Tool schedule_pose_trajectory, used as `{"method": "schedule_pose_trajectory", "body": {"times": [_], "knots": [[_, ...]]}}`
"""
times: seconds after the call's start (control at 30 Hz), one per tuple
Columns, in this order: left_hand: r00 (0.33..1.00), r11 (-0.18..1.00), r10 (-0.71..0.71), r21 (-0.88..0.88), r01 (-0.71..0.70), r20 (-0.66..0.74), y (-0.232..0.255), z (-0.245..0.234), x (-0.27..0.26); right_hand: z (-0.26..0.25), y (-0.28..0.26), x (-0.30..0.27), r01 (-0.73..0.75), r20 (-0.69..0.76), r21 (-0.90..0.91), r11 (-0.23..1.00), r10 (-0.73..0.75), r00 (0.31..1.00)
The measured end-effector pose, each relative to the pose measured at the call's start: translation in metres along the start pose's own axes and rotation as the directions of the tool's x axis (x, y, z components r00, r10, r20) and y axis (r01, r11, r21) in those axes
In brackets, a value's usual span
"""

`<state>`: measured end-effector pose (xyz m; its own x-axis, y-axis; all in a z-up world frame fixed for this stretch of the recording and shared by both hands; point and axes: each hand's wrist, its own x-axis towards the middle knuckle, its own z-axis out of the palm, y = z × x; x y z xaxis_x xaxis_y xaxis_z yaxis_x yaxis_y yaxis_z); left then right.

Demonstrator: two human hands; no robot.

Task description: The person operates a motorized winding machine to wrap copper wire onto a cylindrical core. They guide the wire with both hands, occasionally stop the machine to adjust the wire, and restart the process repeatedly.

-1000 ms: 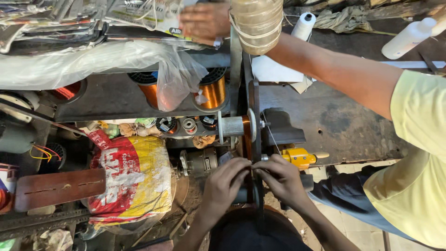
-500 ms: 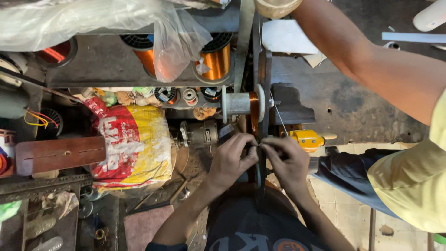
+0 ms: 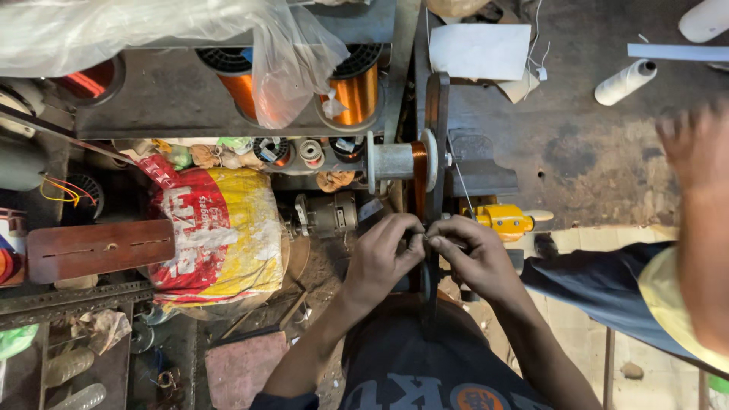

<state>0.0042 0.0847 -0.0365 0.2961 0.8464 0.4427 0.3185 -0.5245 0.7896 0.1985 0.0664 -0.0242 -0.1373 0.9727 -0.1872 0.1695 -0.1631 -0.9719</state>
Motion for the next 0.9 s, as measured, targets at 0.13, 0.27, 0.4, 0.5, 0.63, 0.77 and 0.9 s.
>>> {"method": "schedule_pose_trajectory", "body": {"times": [0.13, 0.27, 0.4, 0.5, 0.63, 0.77, 0.9], "knots": [[0.991, 0.966, 0.128, 0.234, -0.112, -0.051, 0.008, -0.009, -0.007, -0.005, 0.008, 0.005, -0.143, 0.034, 0.079, 0.987, 0.141, 0.989], [0.974, 0.937, 0.224, 0.283, -0.205, -0.034, 0.011, -0.011, -0.011, -0.005, 0.021, 0.002, -0.052, 0.031, 0.106, 0.993, 0.049, 0.998], [0.947, 0.866, 0.321, 0.398, -0.302, 0.022, 0.011, -0.018, -0.005, -0.006, 0.028, 0.004, 0.078, 0.028, 0.134, 0.988, -0.082, 0.996], [0.905, 0.818, 0.417, 0.399, -0.414, 0.084, 0.004, -0.019, 0.001, -0.005, 0.031, 0.002, -0.107, 0.006, 0.229, 0.968, 0.109, 0.994], [0.919, 0.864, 0.391, 0.326, -0.384, 0.048, -0.018, -0.003, -0.001, -0.001, 0.028, -0.003, -0.055, -0.016, 0.168, 0.984, 0.058, 0.998], [0.998, 0.982, 0.059, 0.181, -0.053, -0.027, -0.048, 0.012, -0.006, -0.003, 0.018, -0.008, 0.181, -0.066, -0.169, 0.969, -0.194, 0.979], [0.995, 0.985, -0.002, 0.170, 0.019, -0.097, -0.059, 0.013, -0.012, -0.001, 0.017, -0.014, 0.152, -0.151, -0.340, 0.928, -0.213, 0.965]]}}
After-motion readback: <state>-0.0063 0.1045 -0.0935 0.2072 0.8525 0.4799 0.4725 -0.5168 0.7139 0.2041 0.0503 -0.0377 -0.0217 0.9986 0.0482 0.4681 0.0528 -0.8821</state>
